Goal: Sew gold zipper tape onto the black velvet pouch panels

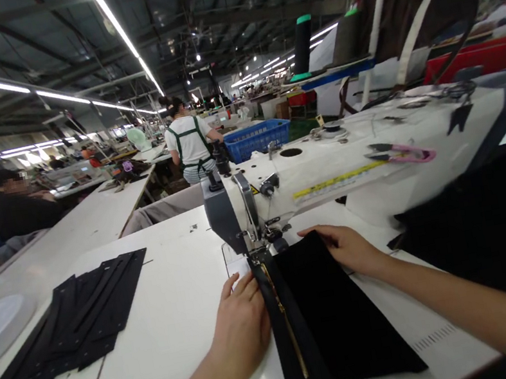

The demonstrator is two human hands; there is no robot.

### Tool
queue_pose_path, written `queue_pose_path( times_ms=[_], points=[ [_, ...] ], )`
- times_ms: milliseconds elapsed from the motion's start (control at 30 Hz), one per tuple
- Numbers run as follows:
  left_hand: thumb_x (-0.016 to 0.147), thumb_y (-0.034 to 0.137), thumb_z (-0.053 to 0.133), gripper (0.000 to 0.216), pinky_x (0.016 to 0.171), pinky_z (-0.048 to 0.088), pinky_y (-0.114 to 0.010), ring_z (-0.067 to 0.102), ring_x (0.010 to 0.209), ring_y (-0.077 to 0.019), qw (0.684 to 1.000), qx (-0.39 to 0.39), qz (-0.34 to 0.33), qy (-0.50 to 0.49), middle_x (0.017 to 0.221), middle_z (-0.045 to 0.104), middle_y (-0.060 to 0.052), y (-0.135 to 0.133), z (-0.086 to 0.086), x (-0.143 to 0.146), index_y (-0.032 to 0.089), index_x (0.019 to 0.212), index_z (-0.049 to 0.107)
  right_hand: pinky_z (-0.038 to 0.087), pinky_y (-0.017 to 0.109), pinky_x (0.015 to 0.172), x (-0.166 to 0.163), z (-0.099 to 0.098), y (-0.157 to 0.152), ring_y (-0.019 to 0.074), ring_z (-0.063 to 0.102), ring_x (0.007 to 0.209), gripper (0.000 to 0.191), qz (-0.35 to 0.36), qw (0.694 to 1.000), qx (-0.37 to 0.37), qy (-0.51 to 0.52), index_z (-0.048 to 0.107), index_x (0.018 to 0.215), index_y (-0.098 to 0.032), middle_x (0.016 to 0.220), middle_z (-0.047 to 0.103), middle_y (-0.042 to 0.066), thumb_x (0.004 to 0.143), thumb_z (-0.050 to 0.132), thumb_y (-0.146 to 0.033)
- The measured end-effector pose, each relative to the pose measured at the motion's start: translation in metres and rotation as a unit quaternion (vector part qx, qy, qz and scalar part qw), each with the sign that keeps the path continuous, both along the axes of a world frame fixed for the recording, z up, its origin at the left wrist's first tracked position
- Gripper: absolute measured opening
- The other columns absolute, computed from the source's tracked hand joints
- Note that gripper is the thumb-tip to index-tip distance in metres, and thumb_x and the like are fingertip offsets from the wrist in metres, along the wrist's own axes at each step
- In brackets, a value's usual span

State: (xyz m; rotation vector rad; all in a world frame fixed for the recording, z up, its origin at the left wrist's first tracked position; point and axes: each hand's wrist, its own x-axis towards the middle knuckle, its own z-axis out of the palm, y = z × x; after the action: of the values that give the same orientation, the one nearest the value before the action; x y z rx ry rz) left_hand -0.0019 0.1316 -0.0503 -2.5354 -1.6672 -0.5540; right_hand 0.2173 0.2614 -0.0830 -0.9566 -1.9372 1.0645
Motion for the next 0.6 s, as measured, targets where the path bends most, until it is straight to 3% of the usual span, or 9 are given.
queue_pose_path(
  times_ms=[133, 233, 333, 433, 500, 600],
  points=[
    [0.071, 0.009, 0.045, 0.035, 0.101, 0.029, -0.050, 0.044, 0.117, -0.0262, 1.000, -0.018, 0.004, 0.019, 0.113, 0.060, -0.009, -0.004, 0.003, 0.002, 0.019, 0.102, 0.060, 0.047, 0.033, 0.076, 0.003, 0.005, 0.006, 0.0215, 0.061, 0.080, 0.026, 0.008, 1.000, -0.001, -0.002, 0.066, 0.085, -0.017, 0.080, 0.066, 0.003, 0.072, 0.048, -0.029],
    [0.068, 0.010, 0.047, 0.042, 0.100, 0.029, -0.051, 0.037, 0.122, -0.0286, 1.000, -0.014, 0.016, 0.014, 0.122, 0.054, -0.010, -0.006, 0.005, 0.003, 0.018, 0.107, 0.058, 0.043, 0.035, 0.085, 0.004, 0.014, 0.004, 0.0213, 0.058, 0.091, 0.028, -0.004, 1.000, 0.020, -0.010, 0.065, 0.081, -0.018, 0.092, 0.064, 0.004, 0.077, 0.040, -0.027],
    [0.066, 0.011, 0.047, 0.043, 0.099, 0.030, -0.050, 0.037, 0.122, -0.0294, 1.000, -0.004, 0.008, 0.010, 0.122, 0.053, -0.010, -0.004, 0.005, 0.003, 0.017, 0.108, 0.057, 0.038, 0.035, 0.090, 0.000, 0.021, -0.002, 0.0218, 0.052, 0.102, 0.029, -0.051, 0.988, 0.119, -0.078, 0.063, 0.078, -0.018, 0.105, 0.060, 0.007, 0.084, 0.038, -0.031],
    [0.065, 0.012, 0.048, 0.041, 0.099, 0.030, -0.051, 0.044, 0.114, -0.0295, 1.000, 0.002, 0.003, 0.013, 0.110, 0.060, -0.010, -0.001, 0.006, 0.004, 0.017, 0.103, 0.059, 0.041, 0.033, 0.078, -0.007, 0.019, 0.000, 0.0227, 0.055, 0.090, 0.025, -0.108, 0.928, 0.244, -0.261, 0.059, 0.075, -0.017, 0.091, 0.062, 0.008, 0.086, 0.045, -0.035],
    [0.064, 0.013, 0.048, 0.038, 0.100, 0.027, -0.052, 0.046, 0.111, -0.0295, 1.000, 0.007, 0.007, 0.017, 0.106, 0.061, -0.010, 0.000, 0.007, 0.005, 0.017, 0.099, 0.060, 0.040, 0.030, 0.066, -0.011, 0.016, 0.004, 0.0206, 0.058, 0.074, 0.025, -0.123, 0.883, 0.262, -0.370, 0.058, 0.079, -0.018, 0.075, 0.063, 0.005, 0.089, 0.042, -0.033],
    [0.065, 0.016, 0.049, 0.034, 0.101, 0.025, -0.052, 0.045, 0.111, -0.0299, 1.000, 0.010, 0.021, 0.018, 0.104, 0.062, -0.009, -0.001, 0.006, 0.006, 0.017, 0.097, 0.061, 0.038, 0.030, 0.061, -0.014, 0.016, 0.005, 0.0218, 0.057, 0.065, 0.022, -0.126, 0.855, 0.261, -0.429, 0.057, 0.084, -0.016, 0.067, 0.061, 0.006, 0.090, 0.043, -0.031]
  ],
)
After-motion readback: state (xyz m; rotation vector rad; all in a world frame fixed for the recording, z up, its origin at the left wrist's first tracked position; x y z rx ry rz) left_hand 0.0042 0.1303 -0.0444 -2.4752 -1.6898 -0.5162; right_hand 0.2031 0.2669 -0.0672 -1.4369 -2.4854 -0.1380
